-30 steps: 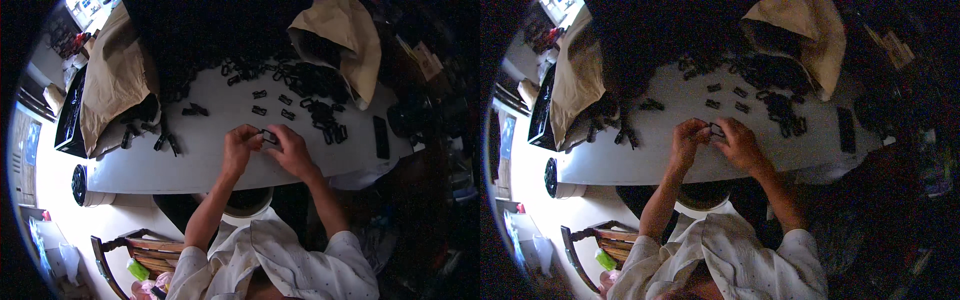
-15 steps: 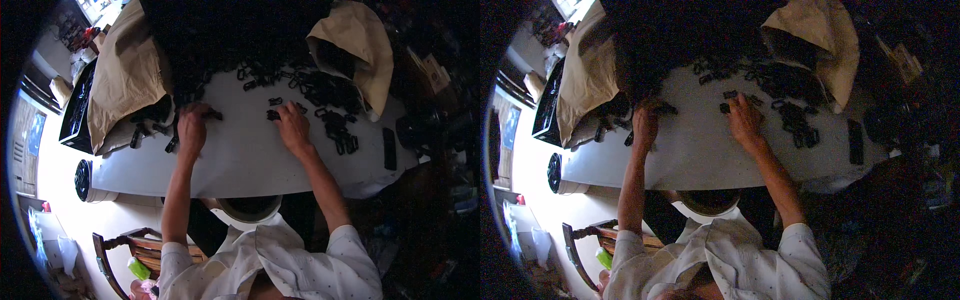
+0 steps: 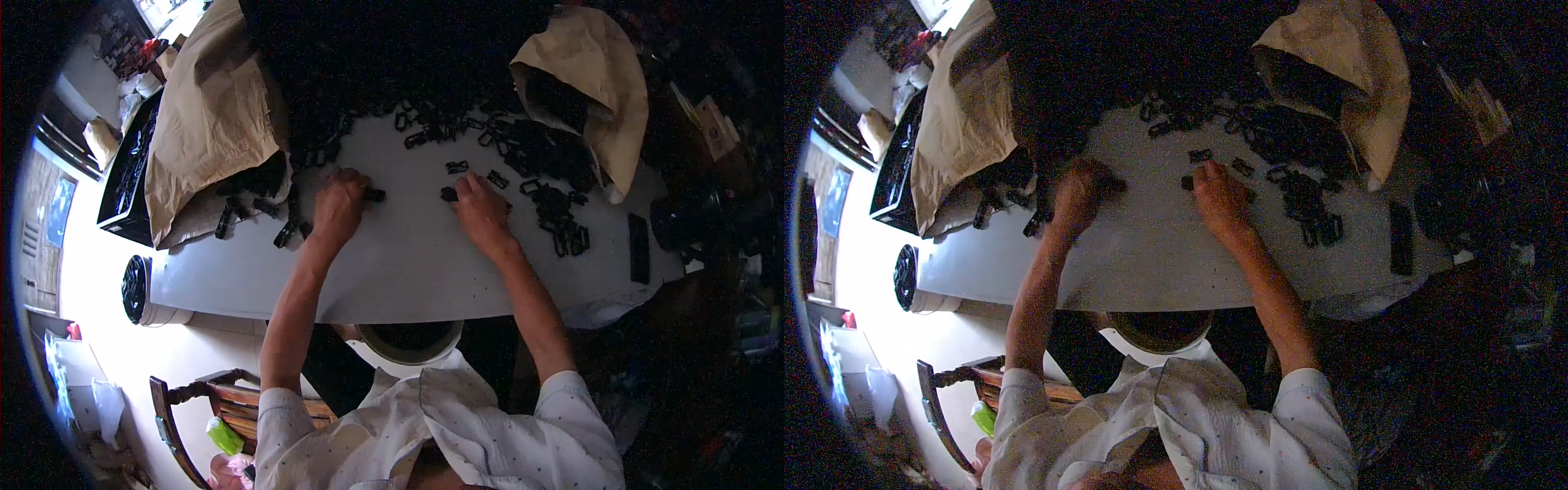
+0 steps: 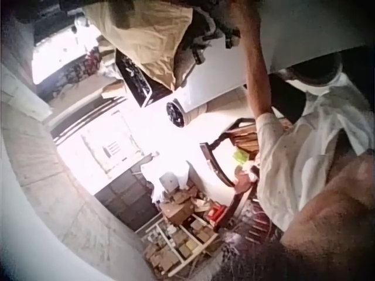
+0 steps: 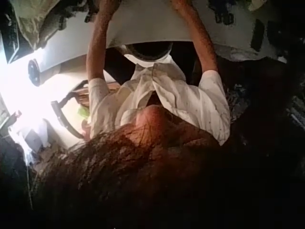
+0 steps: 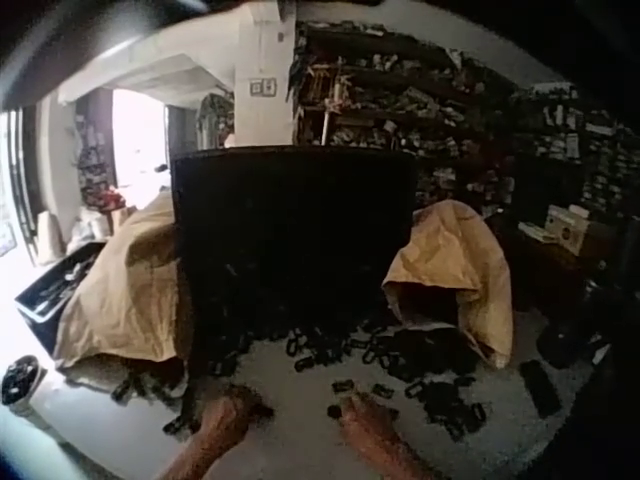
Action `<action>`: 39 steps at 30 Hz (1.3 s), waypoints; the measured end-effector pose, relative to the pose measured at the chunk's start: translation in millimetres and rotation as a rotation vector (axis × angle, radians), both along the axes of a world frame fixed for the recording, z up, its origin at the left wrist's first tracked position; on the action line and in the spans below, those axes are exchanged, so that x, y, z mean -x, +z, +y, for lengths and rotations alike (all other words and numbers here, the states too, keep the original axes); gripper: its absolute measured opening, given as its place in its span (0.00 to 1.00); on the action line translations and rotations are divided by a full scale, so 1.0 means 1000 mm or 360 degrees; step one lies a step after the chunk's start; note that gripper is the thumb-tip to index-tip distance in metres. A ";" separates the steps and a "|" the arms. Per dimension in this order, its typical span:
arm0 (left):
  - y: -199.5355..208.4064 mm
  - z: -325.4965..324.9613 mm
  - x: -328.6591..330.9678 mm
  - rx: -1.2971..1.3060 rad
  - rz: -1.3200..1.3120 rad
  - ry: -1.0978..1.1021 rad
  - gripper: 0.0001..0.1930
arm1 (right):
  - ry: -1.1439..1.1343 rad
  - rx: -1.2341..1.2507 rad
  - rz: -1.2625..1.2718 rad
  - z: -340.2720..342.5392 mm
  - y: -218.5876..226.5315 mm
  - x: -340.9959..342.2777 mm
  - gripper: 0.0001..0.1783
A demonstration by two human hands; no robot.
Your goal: Assembling small black plastic components by hand at a workbench.
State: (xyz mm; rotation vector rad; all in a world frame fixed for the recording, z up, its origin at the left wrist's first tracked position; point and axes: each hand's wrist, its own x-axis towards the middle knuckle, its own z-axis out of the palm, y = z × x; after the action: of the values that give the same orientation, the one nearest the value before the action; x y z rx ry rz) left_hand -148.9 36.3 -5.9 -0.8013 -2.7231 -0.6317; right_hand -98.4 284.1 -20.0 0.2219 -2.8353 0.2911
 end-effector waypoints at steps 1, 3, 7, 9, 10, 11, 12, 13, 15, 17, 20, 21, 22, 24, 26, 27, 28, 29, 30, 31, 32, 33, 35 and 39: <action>0.000 0.000 -0.003 0.0042 0.0145 -0.0063 0.10 | 0.0003 0.0004 0.0001 -0.003 0.003 -0.001 0.14; 0.000 0.004 -0.009 0.0086 0.0295 -0.0123 0.08 | 0.0111 -0.0058 -0.0042 -0.010 0.013 -0.006 0.13; 0.008 0.022 -0.019 0.0146 0.0050 0.0000 0.10 | 0.0107 -0.0195 0.0006 -0.004 0.009 -0.012 0.14; 0.008 0.026 -0.030 -0.0078 -0.0089 -0.0003 0.10 | -0.0035 0.0349 -0.0232 -0.004 0.019 -0.024 0.13; 0.008 0.022 -0.040 -0.0863 -0.0714 -0.0069 0.10 | -0.0018 0.0355 -0.0228 -0.006 0.025 -0.032 0.13; 0.005 0.021 -0.049 -0.1656 -0.1338 -0.0151 0.11 | 0.0065 0.0938 -0.0418 -0.004 0.027 -0.040 0.12; 0.004 0.021 -0.060 -0.1657 -0.1336 -0.0148 0.11 | 0.0149 0.1522 -0.0608 -0.004 0.031 -0.049 0.12; 0.001 0.021 -0.074 -0.1830 -0.1404 -0.0248 0.11 | 0.0168 0.1526 -0.0623 -0.013 0.034 -0.059 0.12; 0.004 0.031 -0.093 -0.2003 -0.1490 -0.0365 0.11 | 0.0366 0.1305 -0.0279 -0.026 0.043 -0.079 0.12; 0.022 0.038 -0.110 -0.1938 -0.1566 -0.0285 0.12 | 0.0389 0.1149 -0.0224 -0.033 0.042 -0.089 0.15; 0.031 0.040 -0.124 -0.1834 -0.1576 -0.0270 0.12 | 0.0472 0.0967 0.0039 -0.040 0.043 -0.099 0.17; 0.028 0.039 -0.126 -0.1833 -0.1582 -0.0265 0.12 | 0.0485 0.0892 0.0048 -0.040 0.043 -0.102 0.18; 0.024 0.037 -0.127 -0.1971 -0.1660 -0.0261 0.12 | 0.0505 0.0819 0.0059 -0.041 0.044 -0.104 0.19; 0.022 0.035 -0.131 -0.2110 -0.1734 -0.0251 0.11 | 0.0523 0.0795 0.0072 -0.043 0.047 -0.110 0.19; 0.028 0.039 -0.136 -0.2076 -0.1648 -0.0139 0.11 | 0.0529 0.0764 0.0086 -0.041 0.048 -0.113 0.19; 0.029 0.041 -0.138 -0.2076 -0.1650 -0.0139 0.11 | 0.0524 0.0718 0.0123 -0.041 0.049 -0.115 0.19; 0.030 0.042 -0.141 -0.2051 -0.1571 -0.0104 0.11 | 0.0522 0.0674 0.0161 -0.041 0.049 -0.116 0.19; 0.031 0.044 -0.144 -0.2026 -0.1492 -0.0070 0.10 | 0.0522 0.0676 0.0160 -0.041 0.048 -0.117 0.19; 0.029 0.045 -0.146 -0.2025 -0.1493 -0.0068 0.10 | 0.0525 0.0646 0.0167 -0.042 0.045 -0.119 0.18; 0.028 0.046 -0.147 -0.1967 -0.1464 0.0003 0.11 | 0.0529 0.0615 0.0175 -0.042 0.043 -0.120 0.16; 0.027 0.047 -0.149 -0.1907 -0.1436 0.0075 0.12 | 0.0531 0.0617 0.0173 -0.044 0.044 -0.121 0.16; 0.027 0.050 -0.152 -0.1907 -0.1437 0.0080 0.12 | 0.0518 0.0576 0.0188 -0.047 0.044 -0.123 0.14; 0.025 0.056 -0.157 -0.1772 -0.1323 0.0189 0.12 | 0.0510 0.0539 0.0189 -0.051 0.043 -0.124 0.12; 0.034 0.056 -0.156 -0.1263 -0.0981 0.0144 0.11 | 0.0439 0.0588 0.0236 -0.053 0.042 -0.127 0.10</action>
State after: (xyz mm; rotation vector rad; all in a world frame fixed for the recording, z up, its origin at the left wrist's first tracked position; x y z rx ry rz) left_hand 6.7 92.1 28.5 -0.2984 -2.5422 -2.0187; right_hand 28.9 231.2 21.9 0.5299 -2.5426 0.8094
